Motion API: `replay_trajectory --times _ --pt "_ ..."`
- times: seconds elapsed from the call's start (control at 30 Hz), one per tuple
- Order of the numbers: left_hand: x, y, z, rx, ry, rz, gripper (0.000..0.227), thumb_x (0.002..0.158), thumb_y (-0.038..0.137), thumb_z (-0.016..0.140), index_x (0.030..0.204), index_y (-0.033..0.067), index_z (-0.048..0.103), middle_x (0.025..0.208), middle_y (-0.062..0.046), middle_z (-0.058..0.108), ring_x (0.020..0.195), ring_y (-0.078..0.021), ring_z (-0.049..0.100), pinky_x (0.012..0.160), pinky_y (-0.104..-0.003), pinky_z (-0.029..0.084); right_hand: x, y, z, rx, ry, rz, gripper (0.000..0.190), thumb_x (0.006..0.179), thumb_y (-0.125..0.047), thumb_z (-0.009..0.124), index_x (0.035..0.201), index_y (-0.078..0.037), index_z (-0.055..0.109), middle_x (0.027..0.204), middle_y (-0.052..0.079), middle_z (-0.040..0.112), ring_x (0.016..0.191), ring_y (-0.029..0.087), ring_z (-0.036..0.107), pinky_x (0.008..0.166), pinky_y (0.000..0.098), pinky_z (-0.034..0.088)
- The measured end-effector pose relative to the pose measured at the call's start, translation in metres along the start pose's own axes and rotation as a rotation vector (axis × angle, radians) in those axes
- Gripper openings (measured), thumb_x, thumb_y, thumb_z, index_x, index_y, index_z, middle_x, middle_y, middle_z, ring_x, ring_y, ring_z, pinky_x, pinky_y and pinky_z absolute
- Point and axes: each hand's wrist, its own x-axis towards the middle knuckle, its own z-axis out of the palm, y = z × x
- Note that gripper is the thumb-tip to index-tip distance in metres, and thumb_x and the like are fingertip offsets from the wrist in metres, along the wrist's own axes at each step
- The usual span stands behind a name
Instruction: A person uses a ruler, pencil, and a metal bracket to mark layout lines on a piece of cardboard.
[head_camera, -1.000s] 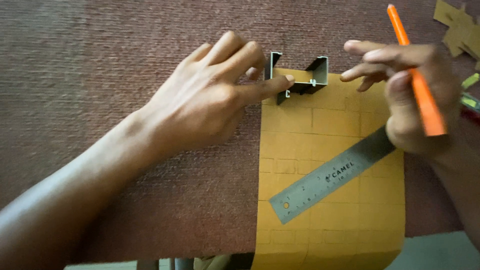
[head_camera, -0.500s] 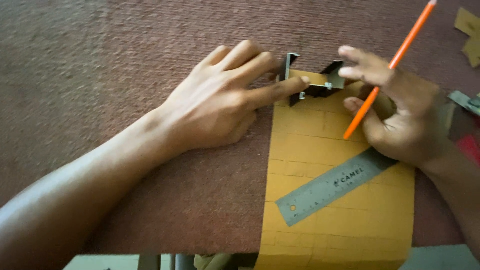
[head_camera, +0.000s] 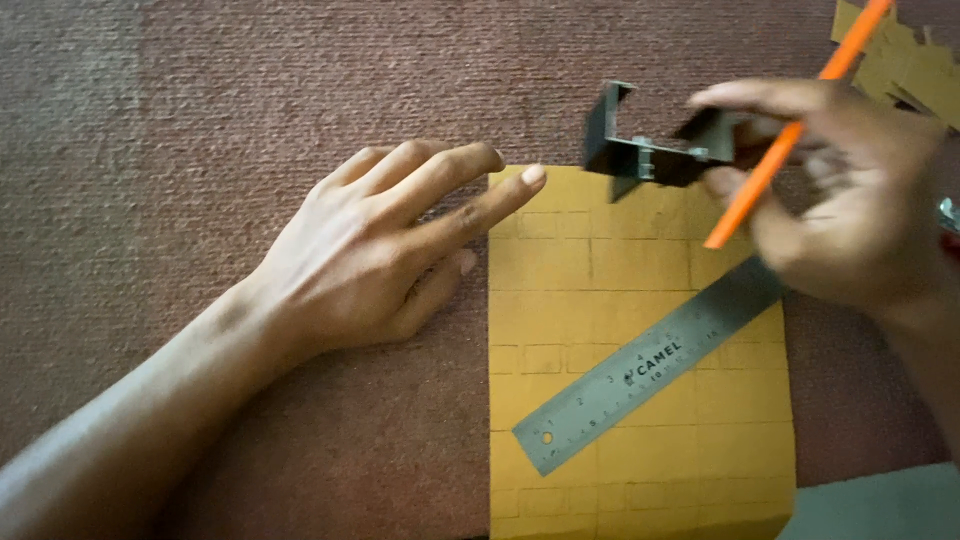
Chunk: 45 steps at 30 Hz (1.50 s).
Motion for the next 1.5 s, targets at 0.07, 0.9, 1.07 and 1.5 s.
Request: replay_trajectory --times 0.07,0.9,1.07,1.5 --pt "0.002 0.005 0.000 -0.011 -0.008 0.010 0.055 0.103 0.027 0.054 0.156 0.0140 0.044 0.145 -0.017 0.057 0.118 -0.0345 0.062 0.093 -0.046 0.051 -0.012 0.009 -0.008 0.012 0.011 0.032 0.040 0.098 0.025 0.069 0.136 0.021 0.059 0.124 0.030 0.066 0.107 0.030 0.067 0.097 0.0351 0.056" --pt "0.004 0.018 0.006 -0.045 -0.027 -0.106 0.077 0.095 0.047 0.062 0.155 0.0025 0.041 0.139 -0.018 0.057 0.125 -0.0373 0.054 0.106 -0.049 0.043 -0.034 0.028 -0.014 -0.079 0.126 0.185 0.039 0.090 0.007 0.070 0.129 0.005 0.064 0.114 0.015 0.071 0.082 0.015 0.065 0.074 0.0250 0.054" --pt "0.006 0.018 0.003 -0.088 -0.012 -0.104 0.075 0.096 0.047 0.063 0.152 0.0014 0.043 0.137 -0.017 0.057 0.122 -0.0362 0.055 0.105 -0.049 0.045 -0.032 0.030 -0.015 -0.102 0.119 0.147 0.039 0.089 0.009 0.072 0.127 0.007 0.063 0.119 0.019 0.072 0.099 0.022 0.071 0.083 0.0289 0.058" --pt "0.001 0.017 0.004 -0.100 -0.014 -0.126 0.072 0.097 0.050 0.061 0.151 0.0036 0.046 0.140 -0.016 0.059 0.125 -0.0366 0.056 0.106 -0.051 0.044 -0.034 0.032 -0.015 -0.217 0.108 0.007 0.032 0.089 0.013 0.073 0.119 0.016 0.063 0.127 0.031 0.070 0.120 0.039 0.070 0.112 0.0443 0.054"
